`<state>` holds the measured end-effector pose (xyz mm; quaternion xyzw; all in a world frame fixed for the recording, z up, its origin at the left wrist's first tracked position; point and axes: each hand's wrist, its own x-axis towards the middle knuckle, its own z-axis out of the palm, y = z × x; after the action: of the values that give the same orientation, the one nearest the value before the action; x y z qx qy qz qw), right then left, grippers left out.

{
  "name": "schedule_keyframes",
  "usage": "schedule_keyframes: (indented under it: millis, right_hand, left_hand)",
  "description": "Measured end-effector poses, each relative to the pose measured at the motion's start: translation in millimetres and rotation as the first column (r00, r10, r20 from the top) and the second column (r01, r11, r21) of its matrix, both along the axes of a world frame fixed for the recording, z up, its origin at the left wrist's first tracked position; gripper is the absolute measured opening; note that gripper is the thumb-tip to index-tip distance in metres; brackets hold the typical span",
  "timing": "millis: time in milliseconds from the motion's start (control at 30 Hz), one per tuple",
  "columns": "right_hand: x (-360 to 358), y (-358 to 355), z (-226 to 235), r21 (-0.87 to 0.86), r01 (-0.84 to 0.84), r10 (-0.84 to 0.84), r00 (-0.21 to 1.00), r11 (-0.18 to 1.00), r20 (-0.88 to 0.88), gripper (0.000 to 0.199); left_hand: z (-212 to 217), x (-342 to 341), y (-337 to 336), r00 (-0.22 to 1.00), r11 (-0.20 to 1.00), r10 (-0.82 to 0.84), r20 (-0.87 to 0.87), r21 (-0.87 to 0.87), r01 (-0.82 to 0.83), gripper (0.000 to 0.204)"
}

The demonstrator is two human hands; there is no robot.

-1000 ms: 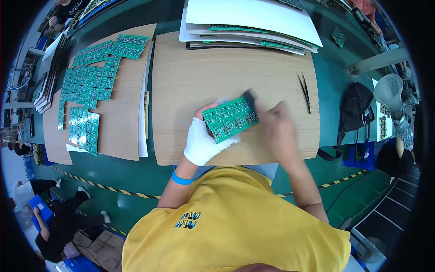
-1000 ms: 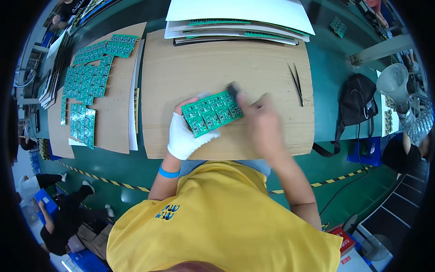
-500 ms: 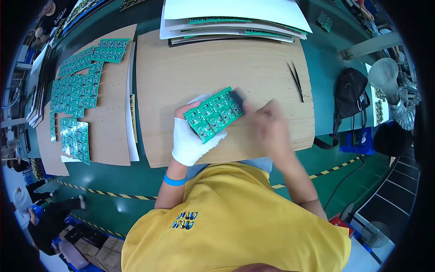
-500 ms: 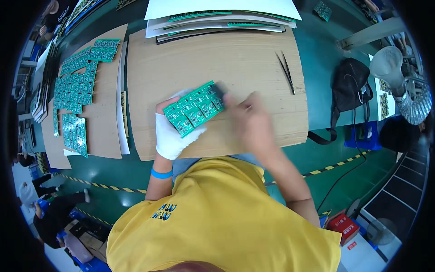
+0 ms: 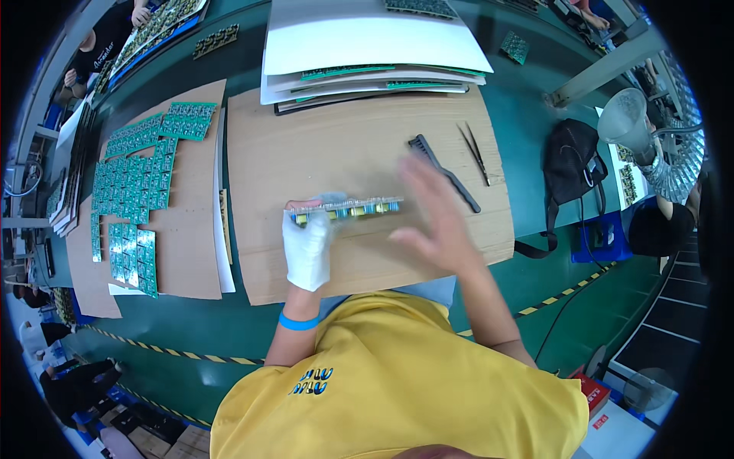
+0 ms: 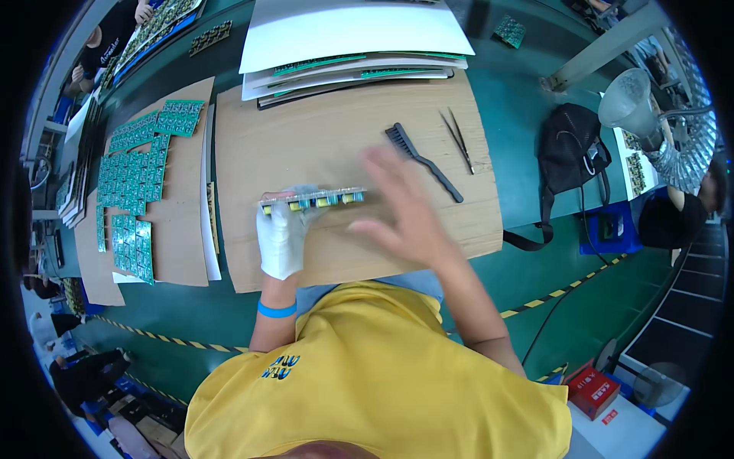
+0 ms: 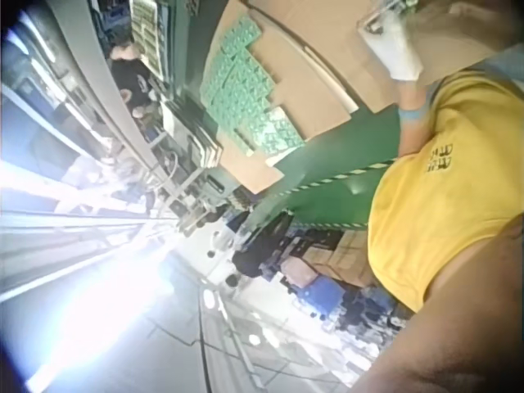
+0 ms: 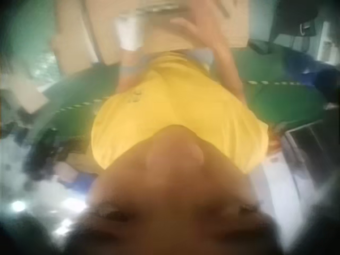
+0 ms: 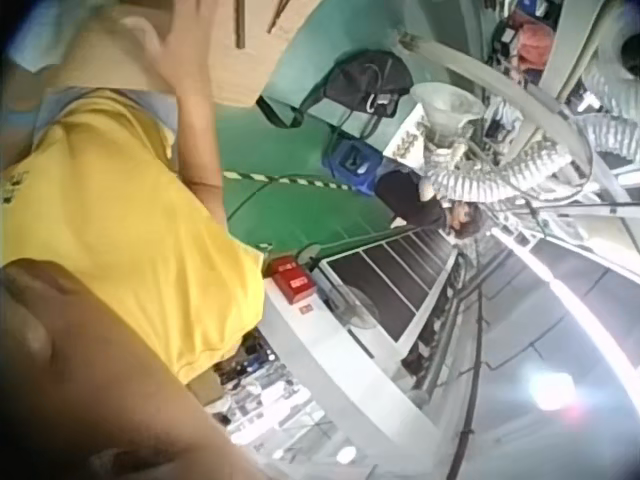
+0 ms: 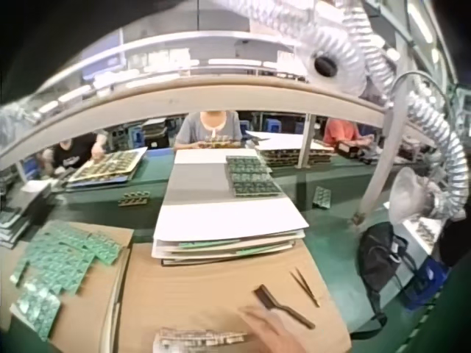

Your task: Cleaning and inspecting printed circuit boards using a small brush at a manual assembly station.

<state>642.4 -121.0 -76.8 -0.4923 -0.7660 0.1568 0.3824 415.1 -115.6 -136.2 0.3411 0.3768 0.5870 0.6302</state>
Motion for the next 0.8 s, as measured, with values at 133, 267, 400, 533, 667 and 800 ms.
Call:
schedule_keyframes:
  millis: [133,267,400,533,667,800]
  right_hand:
    - [-15.2,1.0,-31.1,-0.072,-0.076,0.064,0.985,0.994,-0.163,0.061]
    - [-12.0,8.4,-47.8,-0.415,-0.385,-0.209,0.474,0.824,-0.855,0.064]
    - [-9.5,11.5,-52.3,-0.400,-0.383,-0.202,0.463,0.833,-0.863,0.063]
    - [-12.1,9.9,-49.3,-0.400,-0.358,-0.208,0.469,0.844,-0.858,0.062]
    - [-10.9,10.1,-50.9,-0.409,-0.391,-0.205,0.467,0.825,-0.860,0.062]
    - [-11.3,10.1,-52.0,-0.403,-0.398,-0.192,0.473,0.824,-0.860,0.062]
  left_hand:
    - [23.0,16.1,6.7,0.986,0.992,0.006,0.167,-0.125,0.016,0.047]
    - [10.0,10.2,4.3,0.991,0.987,-0.078,0.113,-0.131,0.093,0.055]
    - [5.5,10.3,6.2,0.985,0.984,-0.092,0.144,-0.136,0.112,0.055]
    - [3.3,8.7,5.7,0.981,0.984,-0.103,0.161,-0.128,0.125,0.054]
    - [-1.8,6.0,5.0,0.978,0.982,-0.113,0.173,-0.127,0.136,0.056]
    - [-2.2,4.6,5.3,0.974,0.979,-0.115,0.194,-0.146,0.145,0.057]
